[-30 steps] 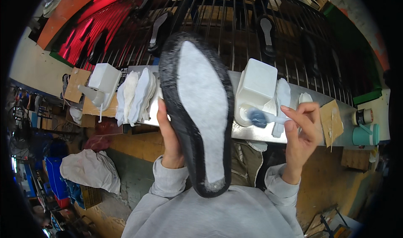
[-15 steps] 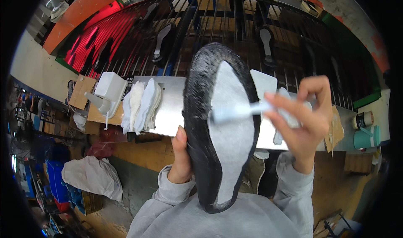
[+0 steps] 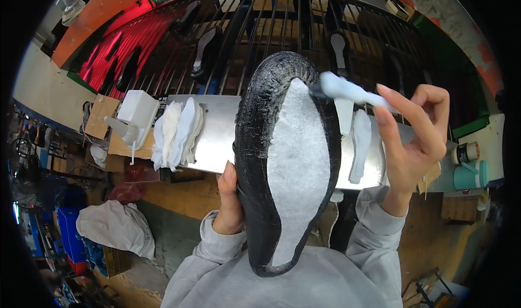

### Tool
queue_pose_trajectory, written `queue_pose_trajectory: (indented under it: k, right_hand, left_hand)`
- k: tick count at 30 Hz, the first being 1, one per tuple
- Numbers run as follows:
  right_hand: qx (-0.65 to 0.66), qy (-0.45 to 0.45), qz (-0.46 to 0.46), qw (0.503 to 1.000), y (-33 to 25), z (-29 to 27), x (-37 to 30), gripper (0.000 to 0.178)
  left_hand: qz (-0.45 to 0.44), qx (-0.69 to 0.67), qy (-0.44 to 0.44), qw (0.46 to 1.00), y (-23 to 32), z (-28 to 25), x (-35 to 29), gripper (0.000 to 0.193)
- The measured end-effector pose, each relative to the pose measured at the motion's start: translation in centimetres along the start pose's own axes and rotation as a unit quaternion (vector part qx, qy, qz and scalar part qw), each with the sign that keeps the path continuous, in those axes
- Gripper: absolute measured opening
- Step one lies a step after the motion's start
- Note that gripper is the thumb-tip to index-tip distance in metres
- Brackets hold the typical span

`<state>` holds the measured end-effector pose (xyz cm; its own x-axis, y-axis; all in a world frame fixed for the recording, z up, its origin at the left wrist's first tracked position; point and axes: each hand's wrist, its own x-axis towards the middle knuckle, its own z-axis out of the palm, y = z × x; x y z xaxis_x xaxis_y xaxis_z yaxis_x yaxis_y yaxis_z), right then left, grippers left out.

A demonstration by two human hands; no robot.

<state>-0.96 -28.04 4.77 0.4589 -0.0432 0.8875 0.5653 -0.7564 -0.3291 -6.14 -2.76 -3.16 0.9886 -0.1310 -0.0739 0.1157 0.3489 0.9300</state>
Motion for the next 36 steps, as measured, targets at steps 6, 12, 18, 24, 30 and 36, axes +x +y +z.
queue_pose_trajectory:
  k: [6, 12, 18, 24, 30, 36]
  right_hand:
    - [0.084, -0.169, 0.004, 0.982, -1.2, -2.2, -1.9, 0.04]
    - [0.033, -0.115, 0.016, 0.993, -1.9, -0.5, -2.5, 0.037]
    - [0.138, -0.298, 0.032, 0.944, -3.1, -1.1, -7.4, 0.033]
    - [0.233, -0.129, 0.264, 0.927, -0.7, -2.5, -8.5, 0.028]
    - [0.236, 0.012, 0.36, 0.903, 4.7, -2.3, -11.8, 0.025]
    - [0.179, 0.051, 0.384, 0.904, 5.2, -3.7, -12.4, 0.027]
  left_hand:
    - [-0.032, -0.509, -0.09, 0.855, -0.6, -0.6, 0.9, 0.086]
    - [-0.008, -0.065, 0.02, 0.998, 1.6, 1.5, 1.6, 0.086]
    - [0.002, -0.186, 0.092, 0.978, 0.5, -0.1, 4.1, 0.077]
    - [-0.09, -0.278, 0.072, 0.954, -2.8, -1.8, 6.1, 0.069]
    - [-0.299, -0.507, -0.301, 0.75, -11.2, -11.5, 17.3, 0.052]
    - [-0.337, -0.603, -0.148, 0.707, -10.6, -6.0, 27.8, 0.043]
